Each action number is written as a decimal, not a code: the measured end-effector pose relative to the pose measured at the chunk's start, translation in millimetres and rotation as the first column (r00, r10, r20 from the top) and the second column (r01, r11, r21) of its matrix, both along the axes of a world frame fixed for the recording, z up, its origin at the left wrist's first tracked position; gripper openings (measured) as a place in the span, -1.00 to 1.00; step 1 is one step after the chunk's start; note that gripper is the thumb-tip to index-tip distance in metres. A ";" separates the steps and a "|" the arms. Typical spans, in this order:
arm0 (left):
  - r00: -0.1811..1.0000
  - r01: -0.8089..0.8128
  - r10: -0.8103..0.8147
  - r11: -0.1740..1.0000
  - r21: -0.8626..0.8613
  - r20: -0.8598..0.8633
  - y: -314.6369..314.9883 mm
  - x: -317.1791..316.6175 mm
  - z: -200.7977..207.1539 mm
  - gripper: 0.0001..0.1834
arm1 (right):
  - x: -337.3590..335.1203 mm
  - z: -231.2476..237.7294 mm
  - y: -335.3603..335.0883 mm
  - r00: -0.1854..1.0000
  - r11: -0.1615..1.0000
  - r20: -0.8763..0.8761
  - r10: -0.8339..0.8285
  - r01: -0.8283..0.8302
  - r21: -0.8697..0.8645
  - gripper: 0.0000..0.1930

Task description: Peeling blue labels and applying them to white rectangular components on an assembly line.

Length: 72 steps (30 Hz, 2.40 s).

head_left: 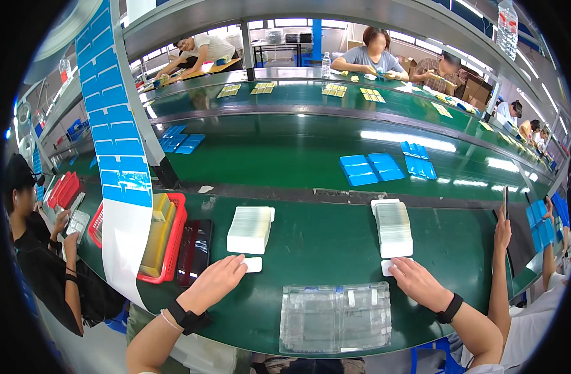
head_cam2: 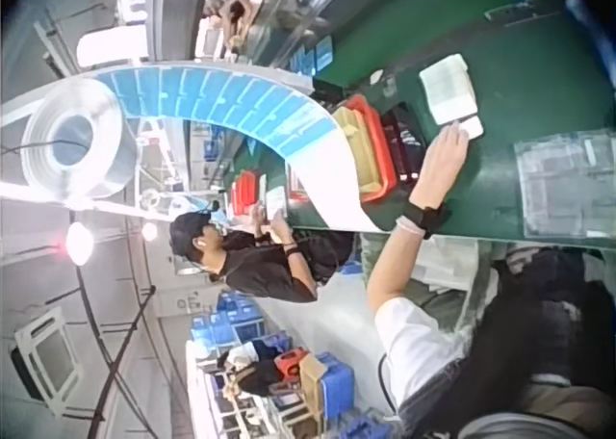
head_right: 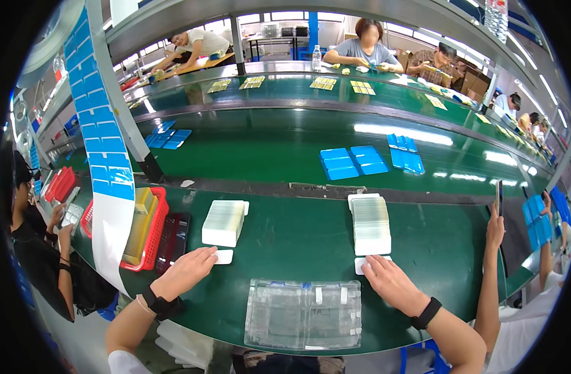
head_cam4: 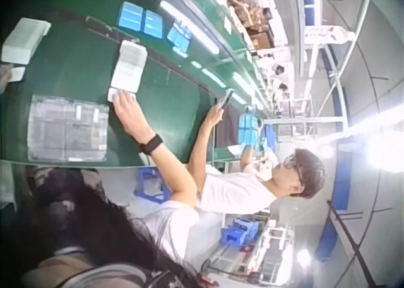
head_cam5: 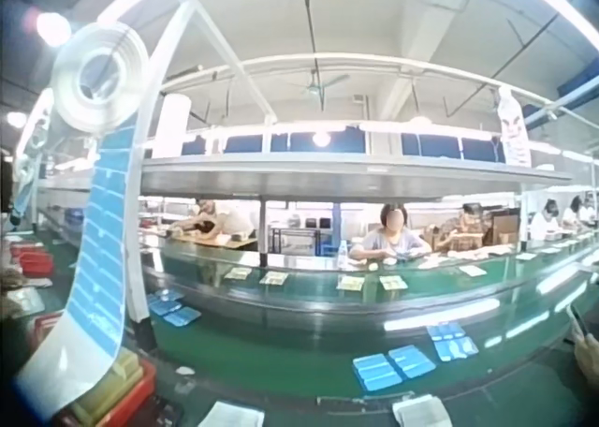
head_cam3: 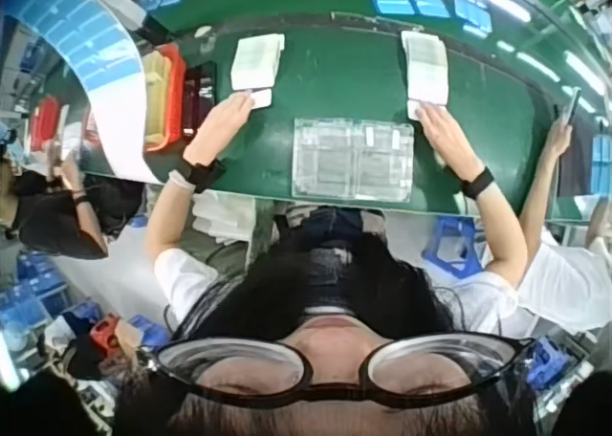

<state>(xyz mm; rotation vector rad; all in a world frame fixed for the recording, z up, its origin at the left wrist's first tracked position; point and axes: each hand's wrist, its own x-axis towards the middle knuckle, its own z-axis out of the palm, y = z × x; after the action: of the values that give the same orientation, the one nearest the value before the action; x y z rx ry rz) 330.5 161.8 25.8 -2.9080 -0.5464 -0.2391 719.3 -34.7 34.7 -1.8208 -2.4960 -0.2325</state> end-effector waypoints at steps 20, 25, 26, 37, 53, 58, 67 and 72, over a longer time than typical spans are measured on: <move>0.985 -0.114 0.138 0.973 -0.200 0.106 -75.2 -21.6 57.4 -0.68 | -34.8 41.3 -59.4 0.895 0.979 -0.398 -0.202 0.178 -0.097 -0.60; 0.961 -0.192 0.246 0.921 -0.339 0.124 -130.0 -51.1 40.3 -0.70 | -84.1 46.5 -134.5 0.780 0.907 -0.471 -0.412 0.402 -0.127 -0.70; 0.951 -0.217 0.278 0.912 -0.349 0.136 -137.3 -51.3 35.0 -0.69 | -88.4 40.4 -137.1 0.776 0.910 -0.489 -0.399 0.402 -0.105 -0.69; 0.910 0.006 0.033 0.996 -0.093 0.413 -174.4 12.3 -3.1 -0.70 | -133.8 22.0 -106.4 0.927 0.994 -0.367 -0.083 0.101 0.032 -0.57; 0.985 0.130 -0.124 0.990 -0.046 0.116 -186.8 41.9 -5.4 -0.62 | -136.9 -7.8 -98.9 0.955 0.998 -0.289 -0.063 0.063 -0.010 -0.57; 0.992 0.081 -0.074 0.994 -0.074 0.100 -194.9 48.7 -1.0 -0.63 | -136.5 -1.1 -98.1 0.950 0.998 -0.311 -0.043 0.026 -0.056 -0.50; 0.973 0.147 -0.142 0.989 -0.014 0.180 -143.2 35.4 20.8 -0.65 | -111.2 33.9 -83.1 0.981 0.983 -0.179 0.071 -0.038 0.181 -0.71; 0.982 0.174 -0.170 0.983 -0.059 0.081 -133.0 39.2 3.7 -0.63 | -103.4 7.7 -60.4 0.982 0.985 -0.181 0.056 -0.026 0.168 -0.69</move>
<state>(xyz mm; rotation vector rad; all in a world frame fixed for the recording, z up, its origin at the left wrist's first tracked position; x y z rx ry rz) 369.7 28.9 29.4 -3.0237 -0.3188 -0.3615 615.8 -95.1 42.4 -1.6446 -2.3112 -0.2475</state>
